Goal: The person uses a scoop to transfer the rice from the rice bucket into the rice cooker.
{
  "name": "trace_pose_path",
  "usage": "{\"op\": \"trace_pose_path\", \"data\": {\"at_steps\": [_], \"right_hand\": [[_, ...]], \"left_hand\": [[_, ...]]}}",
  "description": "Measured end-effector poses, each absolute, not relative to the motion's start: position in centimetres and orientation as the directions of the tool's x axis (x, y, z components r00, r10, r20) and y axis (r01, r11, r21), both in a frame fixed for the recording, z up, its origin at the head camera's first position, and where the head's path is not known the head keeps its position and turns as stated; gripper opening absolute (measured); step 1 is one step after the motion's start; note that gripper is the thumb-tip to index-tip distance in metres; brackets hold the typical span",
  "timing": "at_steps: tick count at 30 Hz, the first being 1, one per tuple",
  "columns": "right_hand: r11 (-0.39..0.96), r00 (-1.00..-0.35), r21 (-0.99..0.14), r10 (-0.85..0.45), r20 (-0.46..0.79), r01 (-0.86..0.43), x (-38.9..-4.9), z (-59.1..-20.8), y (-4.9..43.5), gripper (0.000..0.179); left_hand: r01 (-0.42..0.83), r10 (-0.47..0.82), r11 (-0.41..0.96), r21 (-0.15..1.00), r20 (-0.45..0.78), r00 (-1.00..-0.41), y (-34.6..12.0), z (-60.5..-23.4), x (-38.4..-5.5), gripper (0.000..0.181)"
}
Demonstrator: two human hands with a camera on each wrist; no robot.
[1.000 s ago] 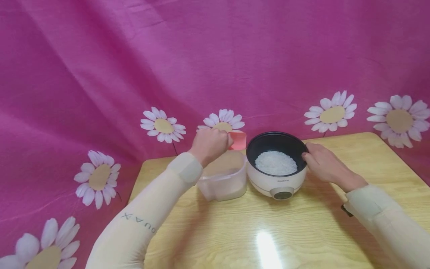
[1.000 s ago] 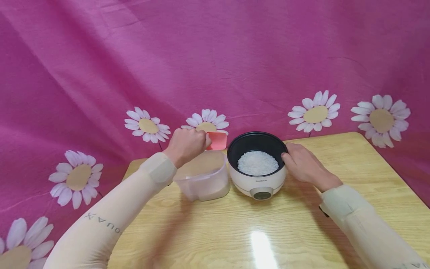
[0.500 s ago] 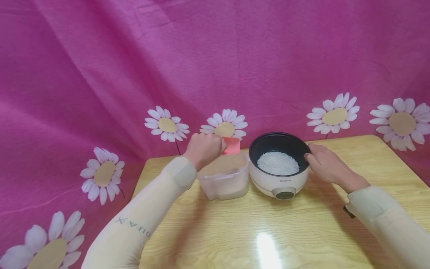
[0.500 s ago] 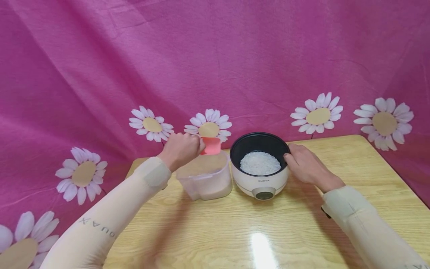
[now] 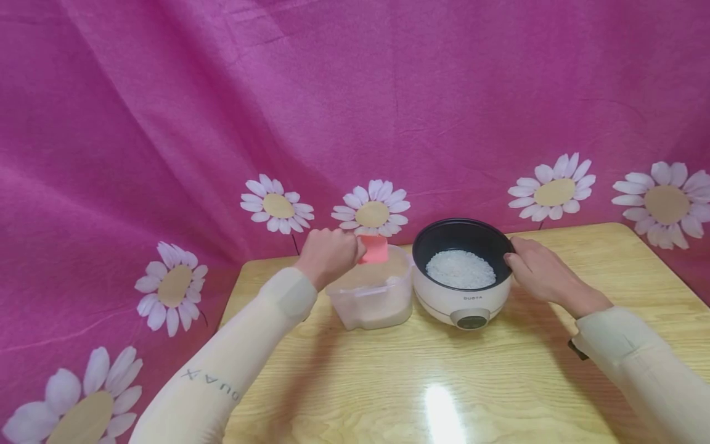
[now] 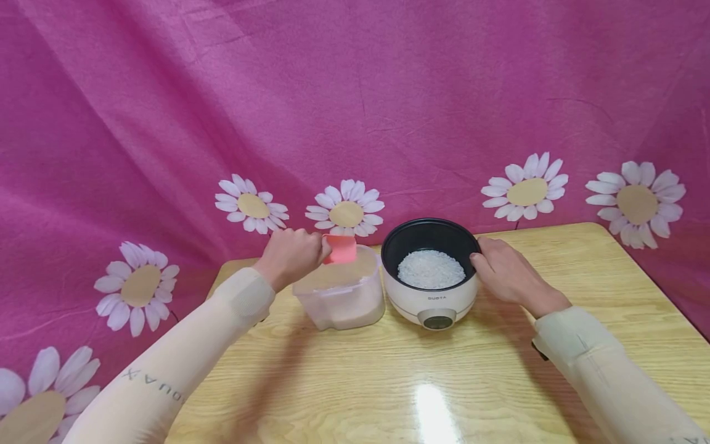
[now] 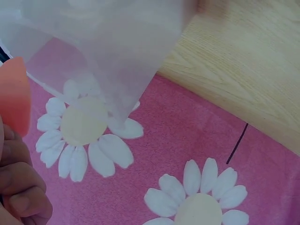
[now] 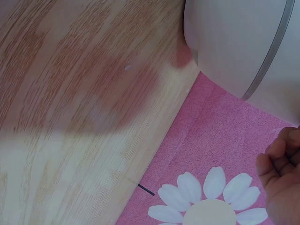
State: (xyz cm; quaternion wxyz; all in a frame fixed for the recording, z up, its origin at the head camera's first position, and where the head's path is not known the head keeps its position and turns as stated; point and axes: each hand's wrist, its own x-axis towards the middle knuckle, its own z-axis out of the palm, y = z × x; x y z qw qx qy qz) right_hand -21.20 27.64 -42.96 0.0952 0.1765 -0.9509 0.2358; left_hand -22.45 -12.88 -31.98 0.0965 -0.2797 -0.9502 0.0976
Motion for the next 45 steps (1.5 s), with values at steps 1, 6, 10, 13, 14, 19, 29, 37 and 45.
{"op": "trace_pose_path", "data": {"at_steps": [1,6,10,13,14,19,29,37,45], "right_hand": [[0.827,-0.92,-0.415,-0.29,0.262,-0.379,-21.2,-42.9,27.6,0.033],[0.828,-0.921,-0.415,-0.29,0.259,-0.377,-21.2,-43.0,27.6,0.034],[0.828,-0.92,-0.412,-0.291,0.263,-0.38,-21.2,-43.0,27.6,0.034],[0.828,-0.917,-0.407,-0.294,0.267,-0.385,-21.2,-43.1,27.6,0.032],[0.828,-0.916,-0.406,-0.296,0.27,-0.387,-21.2,-43.1,27.6,0.032],[0.824,-0.915,-0.412,-0.293,0.276,-0.388,-21.2,-43.1,27.7,0.03],[0.818,-0.907,-0.409,-0.301,0.296,-0.405,-21.2,-43.2,27.7,0.029],[0.823,-0.913,-0.41,-0.295,0.283,-0.393,-21.2,-43.2,27.7,0.024],[0.827,-0.919,-0.415,-0.288,0.269,-0.38,-21.2,-43.0,27.7,0.024]], "left_hand": [[0.514,0.551,0.824,-0.238,0.124,-0.825,-13.0,-32.0,-22.4,0.035],[0.52,0.548,0.824,-0.223,0.084,-0.832,-13.3,-32.2,-22.2,0.036],[0.518,0.54,0.83,-0.208,0.064,-0.839,-13.5,-32.5,-22.0,0.041],[0.518,0.538,0.832,-0.199,0.057,-0.841,-13.7,-32.8,-22.0,0.043],[0.52,0.539,0.831,-0.2,0.054,-0.841,-13.7,-32.9,-21.9,0.042],[0.518,0.535,0.831,-0.202,0.033,-0.844,-13.9,-33.5,-22.0,0.04],[0.483,0.483,0.847,-0.222,-0.055,-0.874,-13.9,-34.1,-22.3,0.044],[0.429,0.399,0.87,-0.244,-0.166,-0.902,-13.1,-34.6,-22.7,0.04],[0.408,0.346,0.865,-0.291,-0.242,-0.906,-12.1,-35.4,-23.2,0.031]]}}
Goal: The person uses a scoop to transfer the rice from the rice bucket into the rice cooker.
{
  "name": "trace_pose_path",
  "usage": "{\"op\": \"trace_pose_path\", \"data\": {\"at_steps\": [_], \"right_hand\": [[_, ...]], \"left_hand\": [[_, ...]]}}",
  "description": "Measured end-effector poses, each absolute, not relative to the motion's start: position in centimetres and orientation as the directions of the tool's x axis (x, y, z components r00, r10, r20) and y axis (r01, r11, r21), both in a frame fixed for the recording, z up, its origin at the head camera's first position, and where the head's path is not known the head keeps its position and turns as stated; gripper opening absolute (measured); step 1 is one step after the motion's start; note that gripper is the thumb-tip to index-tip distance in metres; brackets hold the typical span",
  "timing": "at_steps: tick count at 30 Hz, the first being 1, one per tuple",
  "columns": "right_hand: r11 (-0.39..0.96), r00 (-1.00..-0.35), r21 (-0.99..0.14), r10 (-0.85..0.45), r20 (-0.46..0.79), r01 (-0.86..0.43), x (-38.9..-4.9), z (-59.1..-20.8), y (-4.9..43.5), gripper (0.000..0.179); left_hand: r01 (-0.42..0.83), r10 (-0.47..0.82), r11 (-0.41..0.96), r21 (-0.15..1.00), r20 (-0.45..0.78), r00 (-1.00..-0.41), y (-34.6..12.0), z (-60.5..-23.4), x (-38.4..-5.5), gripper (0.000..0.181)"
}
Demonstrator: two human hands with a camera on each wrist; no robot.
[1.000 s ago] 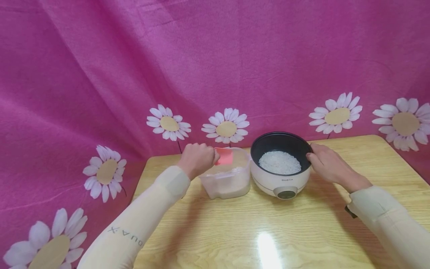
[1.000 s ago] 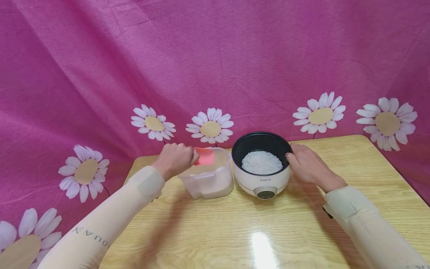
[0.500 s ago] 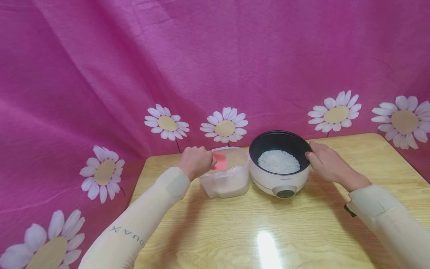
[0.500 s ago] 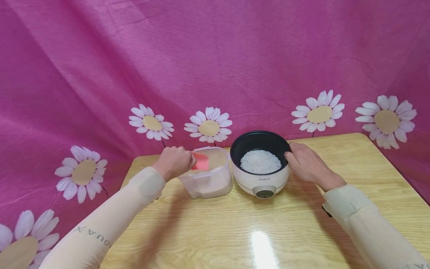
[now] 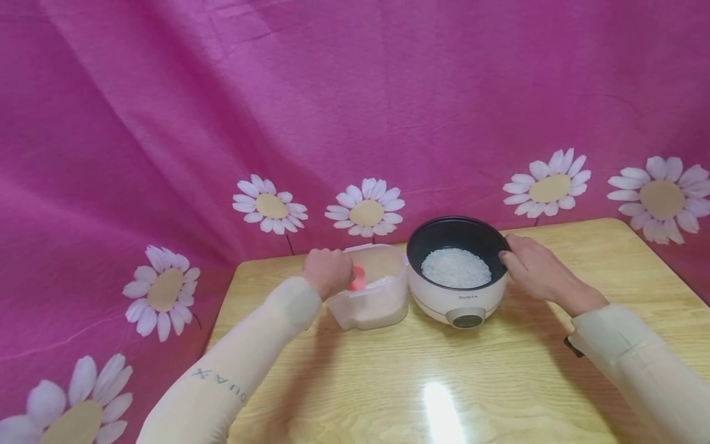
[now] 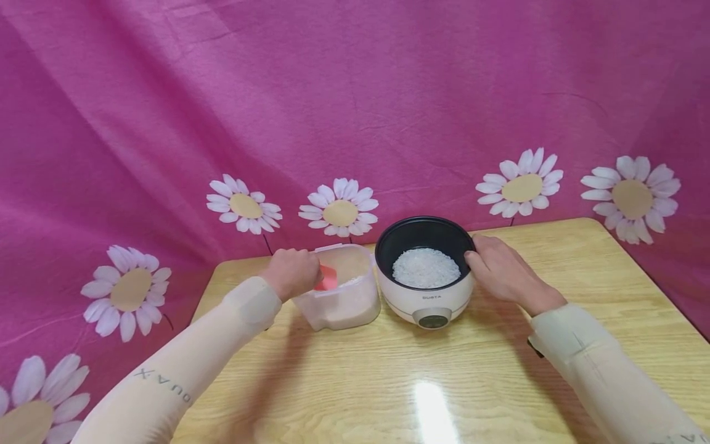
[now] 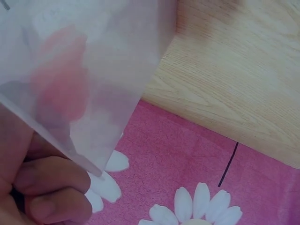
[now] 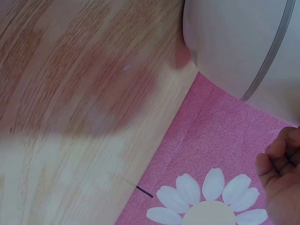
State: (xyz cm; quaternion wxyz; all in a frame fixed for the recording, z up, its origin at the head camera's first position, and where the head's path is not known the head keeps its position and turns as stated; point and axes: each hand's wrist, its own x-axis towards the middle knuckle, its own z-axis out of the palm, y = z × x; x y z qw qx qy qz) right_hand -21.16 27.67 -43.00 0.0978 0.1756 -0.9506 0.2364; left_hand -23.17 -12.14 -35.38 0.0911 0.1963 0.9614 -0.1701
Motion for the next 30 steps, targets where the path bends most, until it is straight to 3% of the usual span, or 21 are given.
{"op": "trace_pose_path", "data": {"at_steps": [30], "right_hand": [[0.841,-0.917,-0.389,-0.275,0.289,-0.375,-21.2,-43.2,27.7,0.017]], "left_hand": [[0.348,0.201,0.82,-0.455,-0.341,-0.918,-8.9,-36.4,-24.0,0.024]]}}
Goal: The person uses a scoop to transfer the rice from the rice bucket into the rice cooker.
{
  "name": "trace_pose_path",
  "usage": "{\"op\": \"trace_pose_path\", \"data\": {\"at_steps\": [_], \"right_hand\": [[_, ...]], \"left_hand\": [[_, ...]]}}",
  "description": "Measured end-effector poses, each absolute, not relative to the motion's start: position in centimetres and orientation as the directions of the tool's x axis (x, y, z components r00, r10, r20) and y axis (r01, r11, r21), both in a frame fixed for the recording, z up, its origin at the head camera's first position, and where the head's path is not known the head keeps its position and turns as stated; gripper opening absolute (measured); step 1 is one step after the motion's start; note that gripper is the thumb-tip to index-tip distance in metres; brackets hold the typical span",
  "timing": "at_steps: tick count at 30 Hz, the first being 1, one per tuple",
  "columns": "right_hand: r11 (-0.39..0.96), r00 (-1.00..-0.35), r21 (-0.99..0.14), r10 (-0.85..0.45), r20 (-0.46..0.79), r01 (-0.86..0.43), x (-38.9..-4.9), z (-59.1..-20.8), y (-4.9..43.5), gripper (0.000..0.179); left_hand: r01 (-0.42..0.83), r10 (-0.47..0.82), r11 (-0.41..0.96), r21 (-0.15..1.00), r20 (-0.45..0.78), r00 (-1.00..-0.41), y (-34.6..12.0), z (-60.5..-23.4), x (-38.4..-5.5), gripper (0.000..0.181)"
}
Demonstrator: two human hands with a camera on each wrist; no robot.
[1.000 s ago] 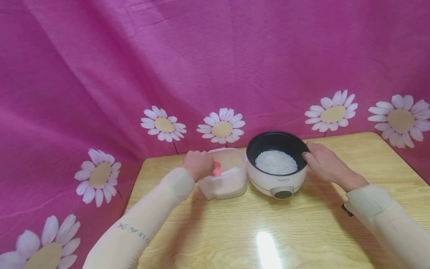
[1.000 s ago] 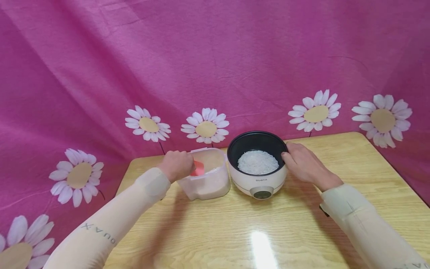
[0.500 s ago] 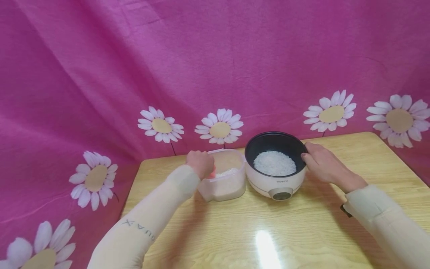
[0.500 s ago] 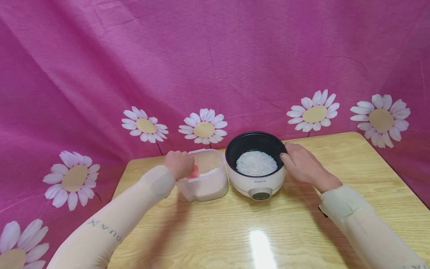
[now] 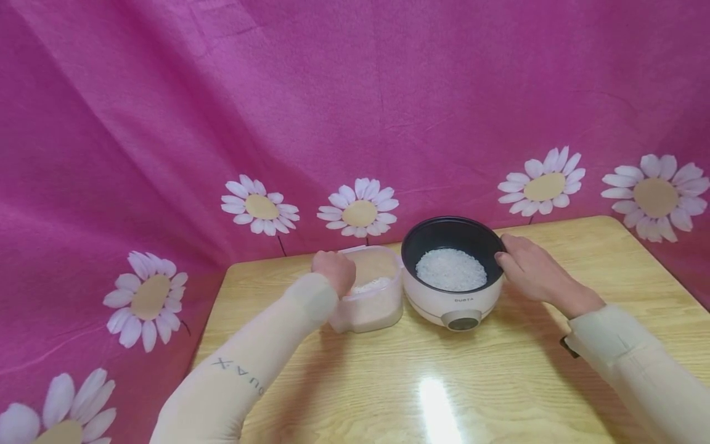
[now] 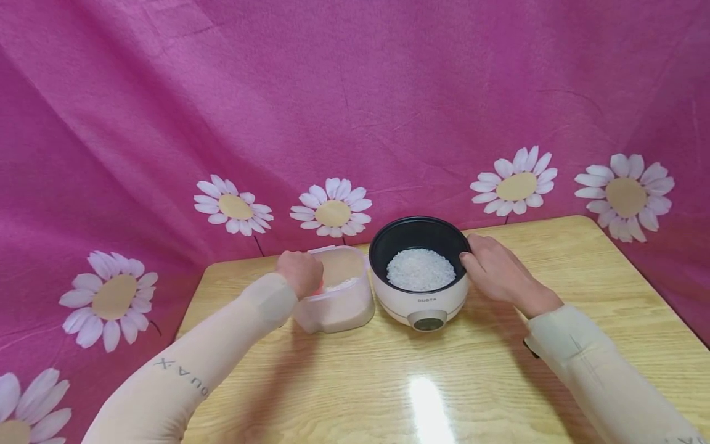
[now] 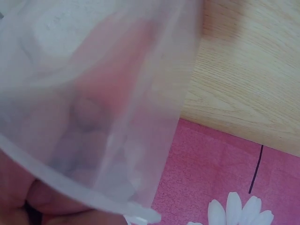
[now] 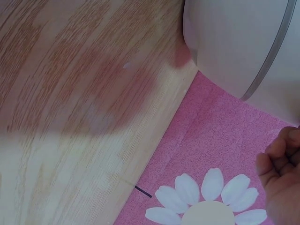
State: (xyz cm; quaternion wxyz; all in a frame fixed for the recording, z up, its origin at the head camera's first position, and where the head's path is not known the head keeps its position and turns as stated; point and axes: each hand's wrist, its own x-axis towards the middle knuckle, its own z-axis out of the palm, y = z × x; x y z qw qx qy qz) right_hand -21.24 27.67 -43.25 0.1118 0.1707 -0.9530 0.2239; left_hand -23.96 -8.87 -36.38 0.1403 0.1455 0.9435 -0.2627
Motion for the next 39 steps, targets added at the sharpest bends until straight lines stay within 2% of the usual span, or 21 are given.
{"op": "trace_pose_path", "data": {"at_steps": [13,25,39], "right_hand": [[0.833,-0.921,-0.411,-0.274,0.277,-0.371,-20.94,-43.35,27.61,0.018],[0.829,-0.91,-0.401,-0.281,0.305,-0.39,-21.07,-43.19,27.59,0.019],[0.823,-0.907,-0.406,-0.282,0.314,-0.396,-21.1,-43.26,27.69,0.018]], "left_hand": [[0.349,0.164,0.837,-0.422,-0.415,-0.895,-8.76,-37.22,-24.39,0.023],[0.332,0.18,0.883,-0.333,-0.412,-0.893,-8.92,-36.95,-24.09,0.021],[0.331,0.212,0.916,-0.227,-0.426,-0.88,-9.26,-36.97,-24.34,0.029]]}}
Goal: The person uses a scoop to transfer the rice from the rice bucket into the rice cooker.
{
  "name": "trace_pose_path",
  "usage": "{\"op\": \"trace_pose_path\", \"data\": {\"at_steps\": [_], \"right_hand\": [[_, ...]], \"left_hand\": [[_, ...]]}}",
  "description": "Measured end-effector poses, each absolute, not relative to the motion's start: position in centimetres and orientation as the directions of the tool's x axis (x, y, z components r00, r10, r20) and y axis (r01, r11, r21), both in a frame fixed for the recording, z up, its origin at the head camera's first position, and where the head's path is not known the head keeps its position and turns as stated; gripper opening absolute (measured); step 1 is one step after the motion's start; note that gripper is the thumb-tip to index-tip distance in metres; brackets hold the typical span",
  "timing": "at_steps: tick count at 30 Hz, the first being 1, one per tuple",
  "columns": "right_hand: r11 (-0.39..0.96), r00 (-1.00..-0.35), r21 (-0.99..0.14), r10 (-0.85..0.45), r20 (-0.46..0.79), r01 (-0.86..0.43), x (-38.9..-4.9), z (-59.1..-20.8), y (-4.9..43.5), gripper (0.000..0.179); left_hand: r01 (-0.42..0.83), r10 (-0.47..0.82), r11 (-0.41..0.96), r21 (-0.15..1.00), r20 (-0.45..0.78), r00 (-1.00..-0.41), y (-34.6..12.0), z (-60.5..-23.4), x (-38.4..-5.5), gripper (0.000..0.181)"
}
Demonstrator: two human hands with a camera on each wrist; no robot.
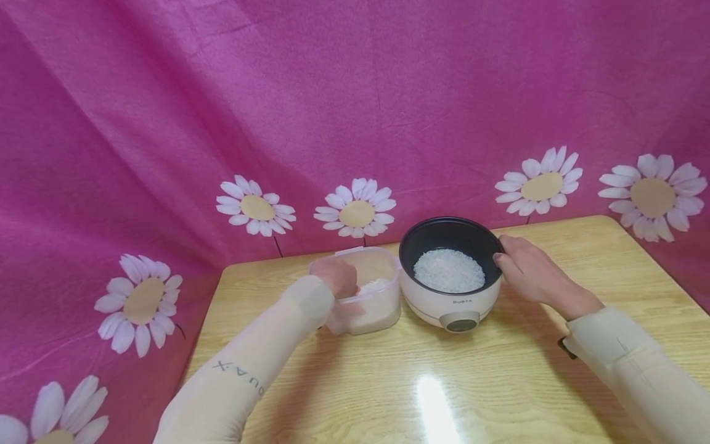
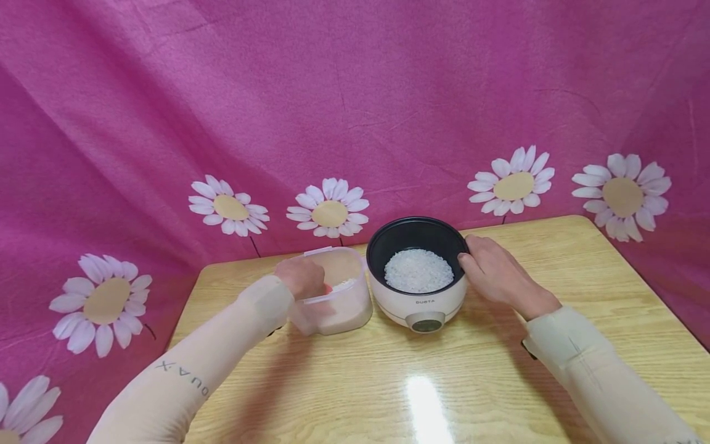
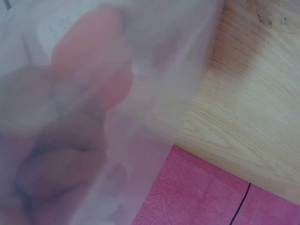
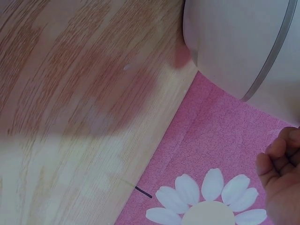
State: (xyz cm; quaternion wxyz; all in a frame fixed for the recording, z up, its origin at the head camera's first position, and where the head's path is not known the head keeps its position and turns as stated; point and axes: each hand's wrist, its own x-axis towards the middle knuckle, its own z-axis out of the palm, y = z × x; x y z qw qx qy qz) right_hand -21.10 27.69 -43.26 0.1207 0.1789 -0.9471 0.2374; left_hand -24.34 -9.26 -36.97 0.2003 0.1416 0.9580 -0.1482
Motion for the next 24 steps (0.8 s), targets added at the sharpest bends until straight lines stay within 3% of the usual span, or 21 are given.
{"op": "trace_pose_path", "data": {"at_steps": [24], "right_hand": [[0.827,-0.913,-0.41,-0.279,0.297,-0.386,-21.03,-43.26,27.64,0.023]], "left_hand": [[0.324,0.25,0.938,-0.121,-0.407,-0.878,-9.14,-37.44,-24.81,0.038]]}}
